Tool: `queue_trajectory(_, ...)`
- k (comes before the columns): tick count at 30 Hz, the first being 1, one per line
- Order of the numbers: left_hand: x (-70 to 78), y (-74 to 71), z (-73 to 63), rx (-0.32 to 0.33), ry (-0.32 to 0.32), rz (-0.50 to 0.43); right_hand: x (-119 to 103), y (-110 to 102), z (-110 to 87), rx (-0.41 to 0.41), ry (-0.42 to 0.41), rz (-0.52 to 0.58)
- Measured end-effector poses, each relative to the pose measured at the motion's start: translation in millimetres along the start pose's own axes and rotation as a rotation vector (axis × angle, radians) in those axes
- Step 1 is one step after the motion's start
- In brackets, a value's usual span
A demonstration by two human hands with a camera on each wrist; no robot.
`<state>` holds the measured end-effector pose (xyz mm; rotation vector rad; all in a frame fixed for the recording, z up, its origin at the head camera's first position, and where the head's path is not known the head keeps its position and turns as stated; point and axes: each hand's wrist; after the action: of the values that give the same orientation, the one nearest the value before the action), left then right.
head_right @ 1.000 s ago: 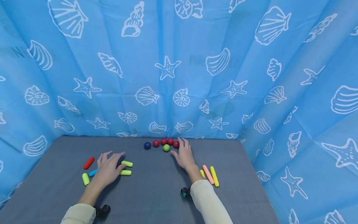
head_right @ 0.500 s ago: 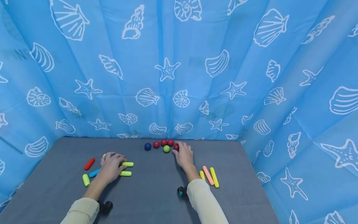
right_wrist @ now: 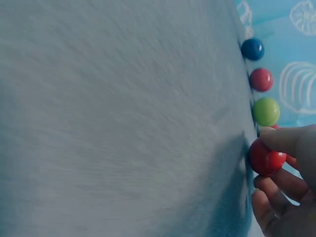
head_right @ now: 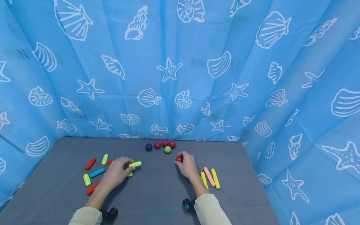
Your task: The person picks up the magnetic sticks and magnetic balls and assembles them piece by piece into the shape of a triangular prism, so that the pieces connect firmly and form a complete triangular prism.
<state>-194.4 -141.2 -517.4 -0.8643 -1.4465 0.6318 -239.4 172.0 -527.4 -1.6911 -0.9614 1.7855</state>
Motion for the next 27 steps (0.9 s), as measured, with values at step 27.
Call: queue_trajectory(27,70.1,68.7,-8.9,-0.107,0.121,-0.035,-7.4,12.1,-64.5,-0.191,-0.192,0.143)
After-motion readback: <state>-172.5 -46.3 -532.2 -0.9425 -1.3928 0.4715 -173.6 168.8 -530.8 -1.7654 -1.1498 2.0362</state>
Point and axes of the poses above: each hand's wrist, its own z-axis towards the middle knuckle, its own y-axis out of the palm, x = y × z, and after that the axes turned 7 degrees about -x, right-handed
